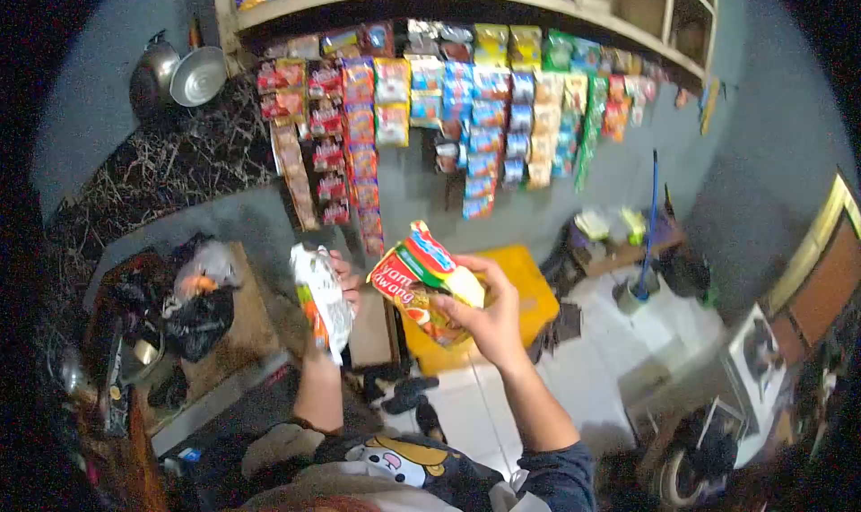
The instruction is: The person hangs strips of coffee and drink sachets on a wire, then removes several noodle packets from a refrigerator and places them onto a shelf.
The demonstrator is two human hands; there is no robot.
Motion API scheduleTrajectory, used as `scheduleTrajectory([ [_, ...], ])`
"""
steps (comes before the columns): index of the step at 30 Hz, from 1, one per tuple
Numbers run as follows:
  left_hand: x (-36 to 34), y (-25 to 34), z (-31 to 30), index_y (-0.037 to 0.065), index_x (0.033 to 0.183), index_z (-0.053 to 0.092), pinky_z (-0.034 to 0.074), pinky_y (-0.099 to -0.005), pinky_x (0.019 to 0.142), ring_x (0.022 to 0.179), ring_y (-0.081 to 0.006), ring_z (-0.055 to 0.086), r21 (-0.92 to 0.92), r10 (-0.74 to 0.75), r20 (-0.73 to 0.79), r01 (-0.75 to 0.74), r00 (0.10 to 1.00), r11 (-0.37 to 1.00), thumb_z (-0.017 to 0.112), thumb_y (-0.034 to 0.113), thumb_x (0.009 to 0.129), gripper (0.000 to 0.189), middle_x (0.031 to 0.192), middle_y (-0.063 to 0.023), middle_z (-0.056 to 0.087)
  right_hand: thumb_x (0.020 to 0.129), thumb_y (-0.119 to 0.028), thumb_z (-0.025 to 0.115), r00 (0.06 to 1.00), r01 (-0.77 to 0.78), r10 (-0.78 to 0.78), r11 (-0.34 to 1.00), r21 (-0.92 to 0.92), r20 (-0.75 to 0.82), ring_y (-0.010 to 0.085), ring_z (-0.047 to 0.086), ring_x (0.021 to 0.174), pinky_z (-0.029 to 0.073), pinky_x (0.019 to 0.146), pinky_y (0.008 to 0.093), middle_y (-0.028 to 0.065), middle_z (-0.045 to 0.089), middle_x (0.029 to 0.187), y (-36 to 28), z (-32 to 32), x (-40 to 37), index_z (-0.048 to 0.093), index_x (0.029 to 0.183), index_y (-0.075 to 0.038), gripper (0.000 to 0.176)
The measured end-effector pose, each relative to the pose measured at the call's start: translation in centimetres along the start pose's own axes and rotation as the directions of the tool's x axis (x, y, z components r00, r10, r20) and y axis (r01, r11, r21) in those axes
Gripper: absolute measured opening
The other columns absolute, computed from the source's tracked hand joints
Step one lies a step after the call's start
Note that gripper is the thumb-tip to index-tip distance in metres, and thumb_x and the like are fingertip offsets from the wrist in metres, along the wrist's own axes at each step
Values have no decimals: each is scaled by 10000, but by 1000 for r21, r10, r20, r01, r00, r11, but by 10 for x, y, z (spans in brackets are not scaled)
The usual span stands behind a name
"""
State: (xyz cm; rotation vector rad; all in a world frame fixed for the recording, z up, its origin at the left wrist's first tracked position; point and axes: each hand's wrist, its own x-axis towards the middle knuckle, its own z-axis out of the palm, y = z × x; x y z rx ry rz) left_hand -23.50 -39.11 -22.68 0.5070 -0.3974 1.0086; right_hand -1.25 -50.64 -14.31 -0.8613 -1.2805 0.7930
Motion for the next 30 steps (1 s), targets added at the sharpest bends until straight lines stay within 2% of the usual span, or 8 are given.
scheduleTrajectory([
  [7,166,106,73,82,1320,141,364,-322,582,586,-178,399,388,-195,578,-57,792,920,545,470,729,815,836,-7,552,630,-89,691,732,680,-619,641,-356,283,224,578,778,445,694,293,109,584,841,-53,35,209,514,898,-16,330],
  [13,276,164,169,54,1308,148,398,-269,580,621,-166,442,477,112,509,-389,853,788,569,337,768,741,808,-17,539,663,-76,571,324,923,-924,262,-283,201,329,495,849,393,762,378,166,505,870,-124,98,375,482,930,-27,286],
  [14,291,155,194,43,1262,243,405,-269,582,615,-159,430,548,49,523,-379,851,746,556,382,760,682,817,-29,539,628,-66,578,407,900,-888,350,-258,215,330,496,871,397,779,377,174,513,893,-133,103,400,494,937,-33,322],
  [15,306,152,214,32,1216,338,411,-270,585,610,-151,419,615,-11,523,-369,852,697,543,426,753,642,827,-40,539,696,15,517,809,585,-557,796,-154,191,257,548,654,451,594,325,159,523,880,-177,108,346,473,942,5,250],
  [19,417,244,199,63,1093,477,457,-309,632,721,-166,522,889,-2,393,-380,919,255,530,565,697,641,926,-85,565,782,-125,536,197,966,-944,141,-214,266,178,511,606,443,584,277,120,512,884,-156,122,499,470,974,25,252],
  [21,431,213,223,104,1077,508,484,-372,665,826,-187,578,964,260,207,-241,943,109,504,608,690,636,970,-102,581,568,-72,612,437,886,-825,326,-329,358,340,505,899,414,803,362,197,530,920,-158,126,554,546,921,-40,361],
  [27,504,265,206,97,991,540,503,-402,612,704,-211,608,991,424,-13,-46,905,129,526,619,674,611,879,-100,607,660,-242,645,694,705,-609,467,-533,384,274,524,981,418,804,332,178,558,1012,-148,161,642,534,987,-5,419],
  [30,519,277,192,133,1029,504,524,-347,485,614,-170,607,988,497,-68,-9,865,152,500,590,712,556,822,-65,616,690,-250,615,645,757,-658,480,-443,389,291,538,939,433,769,337,186,568,974,-136,172,676,560,941,-6,354],
])
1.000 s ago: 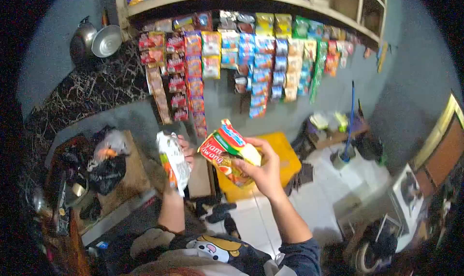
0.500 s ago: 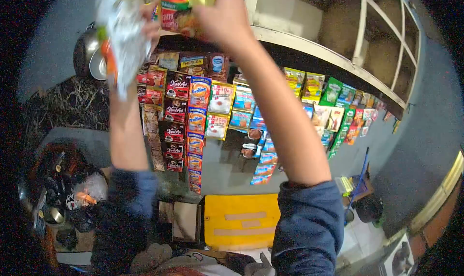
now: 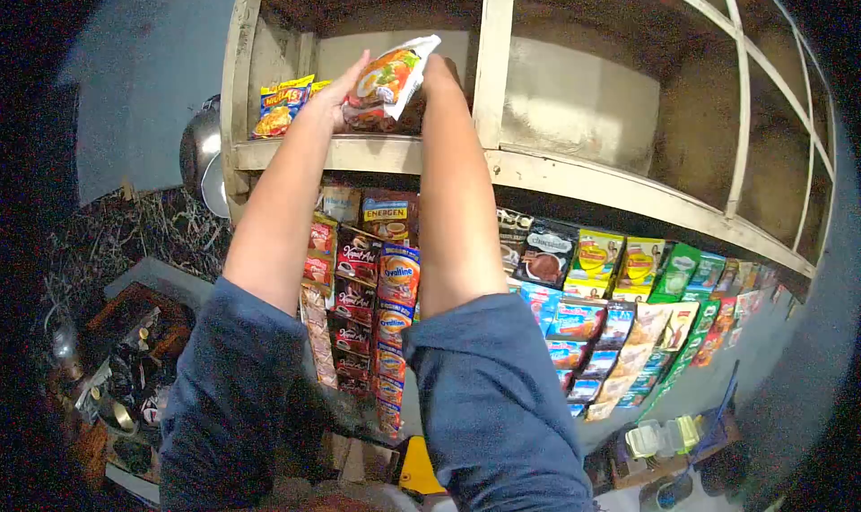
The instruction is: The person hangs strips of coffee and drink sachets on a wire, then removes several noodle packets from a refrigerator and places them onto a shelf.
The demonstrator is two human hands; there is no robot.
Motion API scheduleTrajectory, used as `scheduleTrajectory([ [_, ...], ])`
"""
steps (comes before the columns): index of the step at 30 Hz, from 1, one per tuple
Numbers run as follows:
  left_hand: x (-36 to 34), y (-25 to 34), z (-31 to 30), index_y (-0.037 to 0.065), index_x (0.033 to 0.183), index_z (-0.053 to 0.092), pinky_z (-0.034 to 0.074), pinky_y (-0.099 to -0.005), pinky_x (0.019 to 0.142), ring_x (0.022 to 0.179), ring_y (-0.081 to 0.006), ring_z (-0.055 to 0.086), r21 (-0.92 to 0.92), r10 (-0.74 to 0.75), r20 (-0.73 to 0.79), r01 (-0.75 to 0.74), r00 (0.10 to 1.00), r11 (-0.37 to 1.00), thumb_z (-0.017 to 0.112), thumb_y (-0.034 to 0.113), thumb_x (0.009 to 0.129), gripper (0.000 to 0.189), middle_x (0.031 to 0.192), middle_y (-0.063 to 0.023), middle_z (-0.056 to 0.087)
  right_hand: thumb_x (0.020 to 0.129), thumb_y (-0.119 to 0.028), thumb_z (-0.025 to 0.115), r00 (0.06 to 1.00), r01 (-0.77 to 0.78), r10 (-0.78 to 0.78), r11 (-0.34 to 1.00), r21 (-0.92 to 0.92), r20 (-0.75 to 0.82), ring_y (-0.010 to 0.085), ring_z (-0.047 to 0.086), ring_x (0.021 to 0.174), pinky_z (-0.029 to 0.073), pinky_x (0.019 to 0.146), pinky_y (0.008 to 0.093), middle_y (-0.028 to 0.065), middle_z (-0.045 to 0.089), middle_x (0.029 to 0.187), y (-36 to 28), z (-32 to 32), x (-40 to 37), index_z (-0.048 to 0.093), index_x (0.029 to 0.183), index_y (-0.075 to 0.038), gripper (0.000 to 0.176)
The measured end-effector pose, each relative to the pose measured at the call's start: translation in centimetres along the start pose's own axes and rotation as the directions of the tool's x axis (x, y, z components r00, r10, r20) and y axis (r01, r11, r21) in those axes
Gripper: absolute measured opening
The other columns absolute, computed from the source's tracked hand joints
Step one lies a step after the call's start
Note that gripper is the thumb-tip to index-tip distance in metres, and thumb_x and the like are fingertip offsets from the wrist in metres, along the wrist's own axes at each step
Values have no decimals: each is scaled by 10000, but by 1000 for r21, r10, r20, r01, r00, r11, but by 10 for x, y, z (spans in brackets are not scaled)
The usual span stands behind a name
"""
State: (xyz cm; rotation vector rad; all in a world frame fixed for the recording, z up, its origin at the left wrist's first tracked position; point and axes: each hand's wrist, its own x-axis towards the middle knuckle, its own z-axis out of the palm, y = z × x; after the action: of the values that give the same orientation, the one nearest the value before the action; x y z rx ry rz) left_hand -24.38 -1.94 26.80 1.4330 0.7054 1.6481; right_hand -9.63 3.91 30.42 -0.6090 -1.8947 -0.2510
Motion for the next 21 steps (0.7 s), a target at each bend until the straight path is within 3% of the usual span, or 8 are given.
scheduleTrajectory([
  [5,1,9,-1,180,1100,470,524,-368,536,645,-181,613,166,-4,-25,8,1000,986,494,568,731,536,889,-73,606,692,-233,606,998,-2,4,999,44,-57,296,547,900,439,750,339,184,575,938,5,4,3,570,906,-8,313],
  [9,14,3,-14,130,1089,490,515,-429,581,745,-225,610,52,62,55,-65,997,997,504,573,721,575,929,-91,598,693,-220,598,996,-10,17,997,82,-84,300,555,869,443,734,342,182,580,910,2,4,1,578,879,-10,281],
  [11,12,3,-14,85,1072,499,508,-443,637,794,-247,600,47,75,-18,-74,997,996,490,572,730,595,969,-115,584,694,-213,595,995,-11,22,994,104,-102,303,558,854,445,726,343,182,583,895,1,4,0,582,865,-11,265],
  [15,19,2,-21,68,1043,520,489,-437,715,824,-257,591,-28,86,-9,-86,996,996,465,567,749,582,1006,-146,563,695,-200,587,988,-29,52,988,151,-149,307,566,823,450,711,345,180,588,866,-4,2,-1,590,838,-13,235],
  [17,13,3,-18,45,1032,526,479,-366,728,927,-193,547,-44,145,-94,-150,985,988,488,546,752,575,1032,-116,560,696,-193,584,981,-40,71,985,170,-178,309,570,807,452,703,346,179,590,852,-8,0,-3,594,824,-14,221],
  [18,11,-2,-14,45,1044,530,455,-359,762,961,-183,525,-25,279,-274,-296,920,955,490,563,741,601,994,-94,579,696,-190,582,978,-52,87,982,179,-190,310,571,800,453,699,346,179,592,845,-10,-1,-3,596,818,-15,214],
  [19,8,-1,-14,45,1044,530,455,-359,762,961,-183,525,-30,273,-269,-292,924,956,490,563,741,601,994,-94,579,697,-187,580,974,-59,97,981,184,-205,311,573,792,454,695,347,179,593,838,-13,-2,-4,599,811,-15,207],
  [21,10,2,-15,47,1081,501,482,-383,681,827,-237,583,312,672,-506,-611,541,727,515,449,777,505,974,-121,580,697,-180,576,962,-71,116,980,186,-245,313,577,777,456,687,348,178,596,823,-18,-5,-7,603,797,-16,194],
])
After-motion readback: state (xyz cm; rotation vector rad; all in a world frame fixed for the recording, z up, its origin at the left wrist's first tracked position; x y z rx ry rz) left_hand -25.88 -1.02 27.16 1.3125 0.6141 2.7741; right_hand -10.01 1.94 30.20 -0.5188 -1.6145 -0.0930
